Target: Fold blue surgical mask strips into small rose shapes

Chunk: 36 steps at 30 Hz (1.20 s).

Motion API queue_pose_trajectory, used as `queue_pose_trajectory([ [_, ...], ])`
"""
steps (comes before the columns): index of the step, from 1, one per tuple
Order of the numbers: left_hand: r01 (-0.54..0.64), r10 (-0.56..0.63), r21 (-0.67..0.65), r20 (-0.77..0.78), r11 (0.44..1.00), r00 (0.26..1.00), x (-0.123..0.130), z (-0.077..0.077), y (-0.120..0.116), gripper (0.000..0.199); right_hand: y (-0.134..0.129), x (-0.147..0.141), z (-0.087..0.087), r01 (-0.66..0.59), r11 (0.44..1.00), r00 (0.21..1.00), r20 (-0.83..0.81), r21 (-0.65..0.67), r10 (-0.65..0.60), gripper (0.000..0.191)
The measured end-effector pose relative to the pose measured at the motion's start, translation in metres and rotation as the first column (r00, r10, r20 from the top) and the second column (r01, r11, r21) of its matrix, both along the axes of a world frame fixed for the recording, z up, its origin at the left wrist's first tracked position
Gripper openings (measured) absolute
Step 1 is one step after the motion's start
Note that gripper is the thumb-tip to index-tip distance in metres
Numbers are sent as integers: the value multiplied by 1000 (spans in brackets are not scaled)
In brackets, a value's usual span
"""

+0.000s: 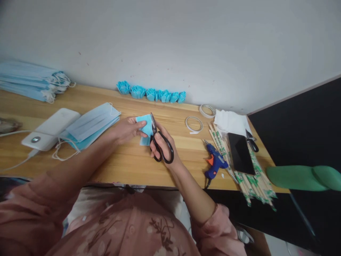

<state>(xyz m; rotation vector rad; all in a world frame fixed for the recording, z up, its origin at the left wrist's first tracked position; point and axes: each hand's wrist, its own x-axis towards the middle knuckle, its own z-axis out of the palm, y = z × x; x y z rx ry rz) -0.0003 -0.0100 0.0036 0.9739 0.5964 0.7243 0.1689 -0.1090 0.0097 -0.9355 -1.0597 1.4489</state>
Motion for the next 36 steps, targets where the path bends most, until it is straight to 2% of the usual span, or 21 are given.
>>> queue_pose_trajectory([
  [21, -21, 21, -4, 46, 1000, 999, 0, -4, 2, 36, -1, -2, 2, 42, 999, 999, 7, -5, -42, 80],
  [30, -49, 48, 16, 37, 999, 998, 1, -1, 0, 40, -1, -3, 0, 33, 999, 999, 18, -28, -33, 77],
  [33, -47, 47, 18, 24, 999, 999, 2, -3, 0, 39, 0, -2, 2, 82, 996, 996, 33, -20, -81, 74],
  [36, -82, 83, -18, 18, 996, 996, 2, -5, 3, 36, 2, 0, 7, 189, 982, 981, 36, -6, -189, 70],
])
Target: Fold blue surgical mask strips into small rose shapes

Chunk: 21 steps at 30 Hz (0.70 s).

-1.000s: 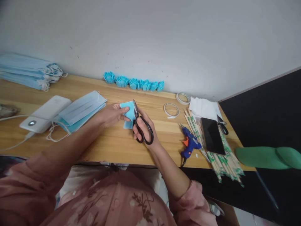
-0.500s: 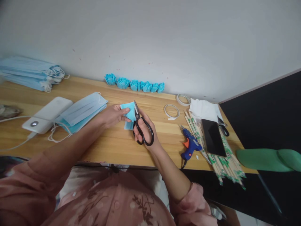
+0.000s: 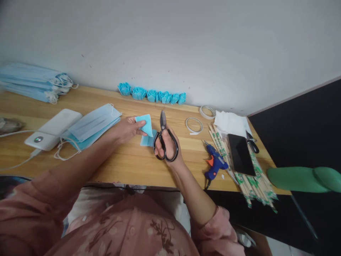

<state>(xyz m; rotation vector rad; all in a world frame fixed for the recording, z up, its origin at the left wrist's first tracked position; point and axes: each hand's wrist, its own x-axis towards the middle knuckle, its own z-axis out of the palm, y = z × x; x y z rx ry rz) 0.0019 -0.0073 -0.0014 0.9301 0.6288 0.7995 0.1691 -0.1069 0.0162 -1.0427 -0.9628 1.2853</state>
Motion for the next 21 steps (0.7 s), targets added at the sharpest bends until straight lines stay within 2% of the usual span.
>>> queue_pose_trajectory([
  [2, -65, 66, -36, 37, 997, 997, -2, 2, 4, 31, 3, 2, 3, 92, 996, 996, -9, 11, -92, 64],
  [4, -183, 190, -70, 105, 981, 976, -9, 8, 10, 24, 7, 4, 5, 182, 983, 983, -25, 28, -181, 58],
  [6, -333, 346, -109, 148, 937, 927, -19, 18, 16, 16, 9, 7, 6, 241, 969, 970, -30, 54, -240, 54],
  [8, -421, 435, -121, 131, 899, 891, -31, 27, 22, 15, 7, 11, 8, 252, 963, 967, 3, 100, -253, 52],
  [11, -441, 447, -73, 132, 895, 885, -38, 32, 25, 17, -5, 25, 13, 167, 963, 964, 168, 211, -204, 51],
  [13, -375, 376, -31, 105, 927, 921, -33, 28, 23, 16, -17, 40, 19, 75, 963, 915, 366, 258, -169, 48],
  [15, -247, 247, -2, 36, 969, 968, -25, 23, 19, 17, -30, 57, 22, -1, 979, 770, 624, 204, -129, 43],
  [17, -152, 152, 11, -5, 988, 988, -20, 20, 16, 19, -42, 73, 21, 3, 994, 514, 852, 113, -98, 41],
  [19, -192, 191, 23, 40, 981, 981, -22, 22, 17, 16, -50, 86, 16, 18, 997, 221, 972, 76, -78, 42],
  [21, -320, 316, 17, 122, 947, 941, -28, 26, 22, 14, -54, 96, 9, -5, 999, -20, 999, 40, -40, 46],
])
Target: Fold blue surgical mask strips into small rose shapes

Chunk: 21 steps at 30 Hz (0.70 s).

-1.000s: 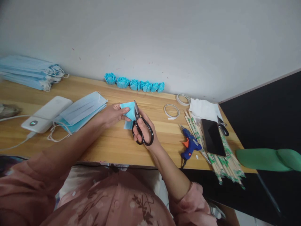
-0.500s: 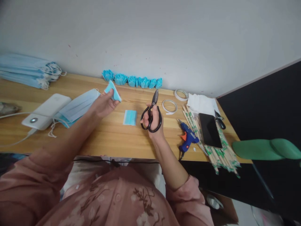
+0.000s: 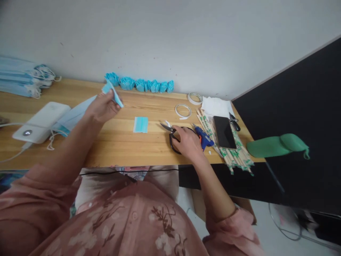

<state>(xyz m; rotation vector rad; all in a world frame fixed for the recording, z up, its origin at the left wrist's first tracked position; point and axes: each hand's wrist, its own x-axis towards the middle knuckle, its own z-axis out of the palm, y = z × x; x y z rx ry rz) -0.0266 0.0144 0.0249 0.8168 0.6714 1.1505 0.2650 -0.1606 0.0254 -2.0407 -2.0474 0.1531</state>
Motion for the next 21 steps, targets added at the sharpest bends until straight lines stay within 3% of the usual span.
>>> queue_pose_trajectory([
  [3, -106, 107, -26, 50, 994, 993, -6, 4, 6, 17, 1, 9, -2, -3, 997, 981, 192, -79, 18, 52],
  [8, 32, -36, -85, -50, 996, 998, 6, -6, 2, 18, 10, 2, 22, -8, 998, 930, 366, -57, 28, 49],
  [10, 61, -67, -84, -65, 995, 996, 11, -11, -1, 22, 19, -13, 30, -70, 997, 947, 314, -19, 72, 43],
  [14, 107, -112, -91, -57, 990, 992, 14, -17, -4, 27, 50, -57, 28, -220, 968, 968, 93, -121, 231, 39],
  [18, 228, -239, -136, -70, 964, 969, 16, -23, -7, 31, 90, -86, 18, -121, 969, 987, 82, -214, 141, 42],
  [21, 295, -310, -160, -78, 942, 947, 18, -26, -8, 31, 110, -88, 10, -152, 957, 985, 40, -249, 167, 32],
])
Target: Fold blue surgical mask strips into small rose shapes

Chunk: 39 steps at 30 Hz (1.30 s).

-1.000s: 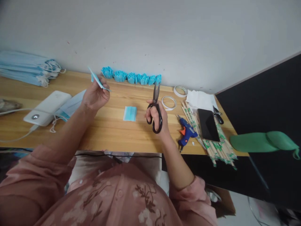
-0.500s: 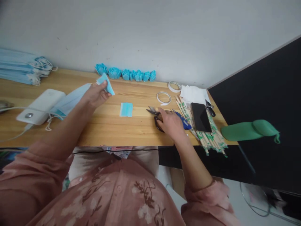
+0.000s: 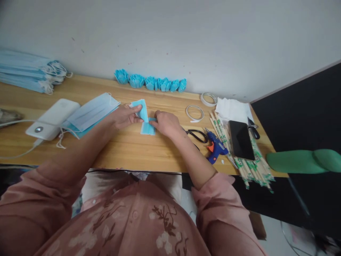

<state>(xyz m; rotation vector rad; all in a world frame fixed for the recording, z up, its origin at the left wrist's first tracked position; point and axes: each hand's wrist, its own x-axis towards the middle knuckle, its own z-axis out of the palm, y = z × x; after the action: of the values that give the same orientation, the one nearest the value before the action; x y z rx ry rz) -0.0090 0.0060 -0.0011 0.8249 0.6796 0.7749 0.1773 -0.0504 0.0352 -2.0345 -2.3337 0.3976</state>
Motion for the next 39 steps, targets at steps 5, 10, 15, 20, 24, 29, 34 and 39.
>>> queue_pose_trajectory([
  [5, -19, 18, 15, 79, 1000, 997, -5, 3, 3, 26, 6, 17, -17, 1, 1000, 976, -216, 24, 4, 20],
  [10, -58, 50, 42, 166, 997, 985, -12, 6, 6, 24, 5, 33, -26, 16, 998, 690, -722, -68, -61, 25],
  [15, 70, -72, 35, 71, 997, 995, -8, -1, 2, 28, 5, 32, -27, 32, 996, 574, -813, -89, -91, 17],
  [20, 91, -99, 104, 79, 990, 992, -8, 0, -2, 34, 3, 21, -30, 47, 998, 728, -685, 52, 1, 11],
  [24, 93, -107, 151, 93, 984, 990, -11, 5, -3, 37, 2, 16, -30, 67, 987, 737, -674, 144, 48, 20],
  [29, 45, -52, 101, 60, 994, 997, -9, 3, 1, 34, 2, 17, -28, 32, 988, 837, -544, 150, 56, 26],
  [34, -42, 33, 92, 101, 995, 994, -8, 1, 4, 31, 4, 18, -33, 71, 984, 845, -534, 163, 27, 28],
  [39, 76, -78, 60, 43, 995, 996, -7, 3, 1, 30, 6, 21, -35, 143, 977, 837, -547, 159, -34, 19],
])
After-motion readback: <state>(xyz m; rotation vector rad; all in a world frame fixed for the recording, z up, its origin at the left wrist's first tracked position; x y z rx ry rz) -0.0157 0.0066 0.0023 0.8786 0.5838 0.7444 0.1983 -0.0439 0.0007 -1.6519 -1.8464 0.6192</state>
